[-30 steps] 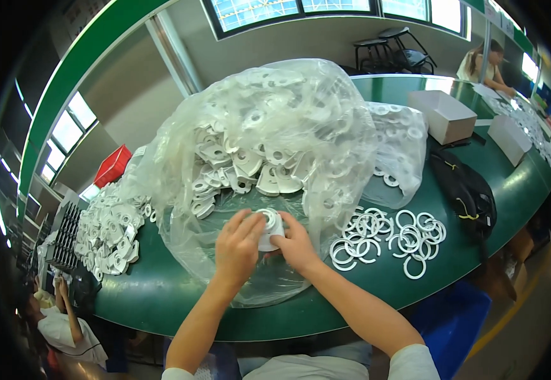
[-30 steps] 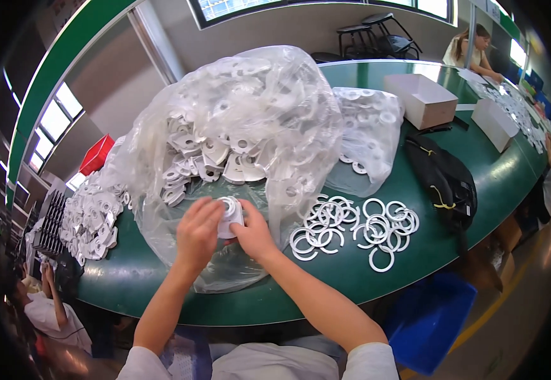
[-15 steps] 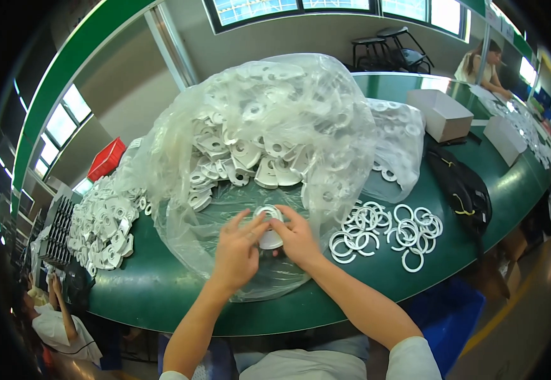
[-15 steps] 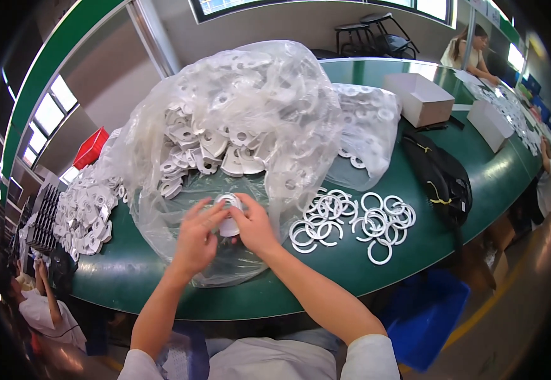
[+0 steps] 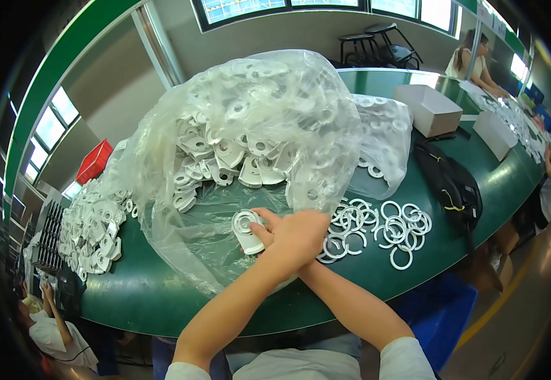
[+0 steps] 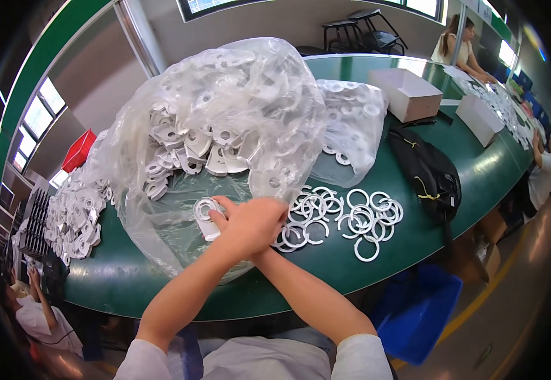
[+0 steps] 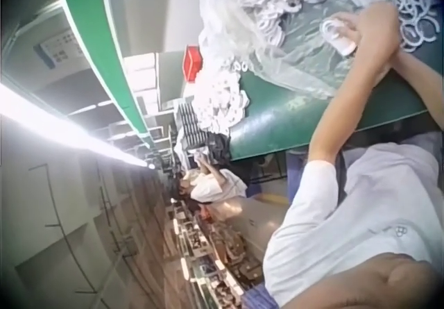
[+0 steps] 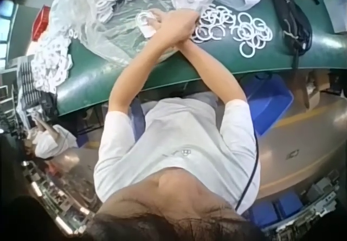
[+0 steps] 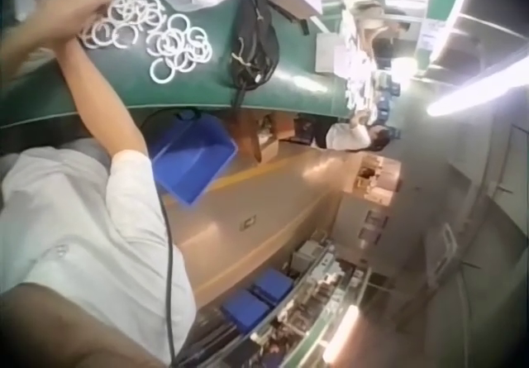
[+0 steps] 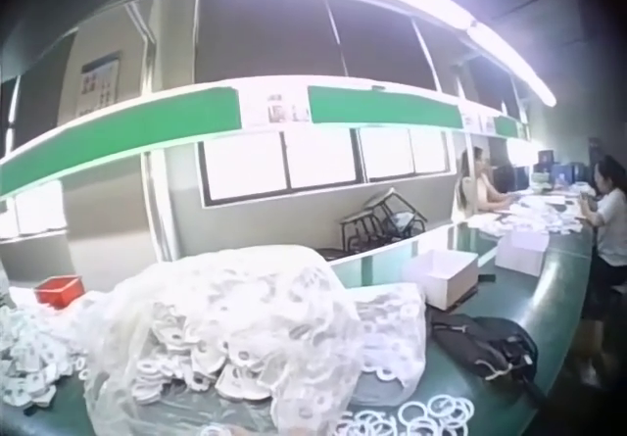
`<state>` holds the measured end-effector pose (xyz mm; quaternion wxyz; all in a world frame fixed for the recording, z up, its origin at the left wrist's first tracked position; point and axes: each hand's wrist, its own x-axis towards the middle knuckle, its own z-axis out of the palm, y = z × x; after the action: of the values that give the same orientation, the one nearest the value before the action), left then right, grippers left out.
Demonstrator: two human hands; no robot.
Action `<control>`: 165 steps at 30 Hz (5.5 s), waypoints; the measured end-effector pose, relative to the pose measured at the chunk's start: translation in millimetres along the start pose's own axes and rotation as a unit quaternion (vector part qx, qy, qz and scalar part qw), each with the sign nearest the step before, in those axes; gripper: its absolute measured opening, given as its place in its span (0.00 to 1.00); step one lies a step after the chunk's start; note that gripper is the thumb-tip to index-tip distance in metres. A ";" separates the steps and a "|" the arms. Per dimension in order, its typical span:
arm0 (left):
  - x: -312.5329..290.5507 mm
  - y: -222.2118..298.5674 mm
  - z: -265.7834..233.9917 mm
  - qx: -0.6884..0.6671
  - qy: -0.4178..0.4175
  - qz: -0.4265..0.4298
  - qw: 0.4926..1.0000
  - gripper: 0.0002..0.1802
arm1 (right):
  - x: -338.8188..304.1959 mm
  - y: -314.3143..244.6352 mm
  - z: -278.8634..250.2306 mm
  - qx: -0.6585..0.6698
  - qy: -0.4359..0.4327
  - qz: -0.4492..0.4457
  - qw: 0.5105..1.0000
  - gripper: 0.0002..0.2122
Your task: Assembling small white plastic components by inserting rings and filters into housings on a factory production line.
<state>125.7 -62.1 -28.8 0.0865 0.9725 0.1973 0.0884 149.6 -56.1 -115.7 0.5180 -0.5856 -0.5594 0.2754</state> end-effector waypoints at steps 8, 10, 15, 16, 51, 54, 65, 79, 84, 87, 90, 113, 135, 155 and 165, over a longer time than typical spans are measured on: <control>-6.1 -24.6 -68.4 -0.260 0.000 -0.069 0.963 0.10 | 1.2 -36.0 -10.6 0.165 0.062 -0.053 0.983 0.20; -29.2 -51.8 -88.1 -0.304 0.058 -0.076 0.948 0.10 | -6.5 -47.0 -18.9 0.310 -0.056 0.084 0.945 0.14; -99.5 -149.8 -105.2 -0.410 0.130 -0.248 0.868 0.14 | -0.7 -39.2 -15.7 0.391 -0.097 0.147 0.903 0.16; -111.4 -162.7 -99.0 -0.488 0.140 -0.298 0.809 0.17 | -1.2 -41.5 -17.4 0.394 -0.095 0.152 0.901 0.16; -124.7 -107.5 -22.5 -0.168 0.355 -0.004 0.920 0.13 | -2.9 -59.9 -29.8 0.338 -0.188 0.191 0.902 0.27; -124.7 -107.9 -17.8 -0.161 0.349 0.006 0.923 0.15 | -2.9 -57.5 -29.4 0.337 -0.186 0.194 0.902 0.27; -123.8 -102.2 -11.0 -0.102 0.321 0.038 0.941 0.19 | -2.0 -56.4 -28.3 0.339 -0.178 0.197 0.903 0.28; -125.3 -97.8 -12.8 -0.064 0.286 0.019 0.956 0.21 | -4.2 -55.6 -27.0 0.329 -0.168 0.196 0.908 0.28; -124.1 -95.4 -12.6 0.003 0.282 0.038 0.959 0.22 | -5.2 -58.4 -27.7 0.322 -0.157 0.199 0.912 0.28; -126.4 -94.4 -10.9 0.060 0.273 0.072 0.957 0.22 | -5.6 -60.2 -27.8 0.314 -0.158 0.196 0.915 0.28; -125.6 -91.6 -10.0 0.054 0.283 0.072 0.955 0.21 | -6.6 -60.2 -27.1 0.307 -0.154 0.193 0.919 0.28; -127.1 -85.7 -7.7 0.028 0.274 0.087 0.957 0.19 | -11.7 -52.2 -21.5 0.267 -0.144 0.139 0.943 0.25; -132.2 -96.9 -22.4 -0.548 0.266 -0.180 0.772 0.07 | -14.7 -57.2 -13.8 0.277 -0.115 0.056 0.952 0.15; -130.3 -94.2 -17.5 -0.545 0.259 -0.200 0.772 0.06 | -14.4 -60.2 -10.8 0.258 -0.113 0.061 0.958 0.14; -125.6 -90.0 -24.3 -0.426 0.311 -0.162 0.834 0.08 | -16.2 -59.2 -8.7 0.201 -0.071 0.073 0.974 0.11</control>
<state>-26.3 -27.3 -40.8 0.4393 0.7149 0.3113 0.4462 131.9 -83.6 -63.0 0.5626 -0.4875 -0.4834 0.4605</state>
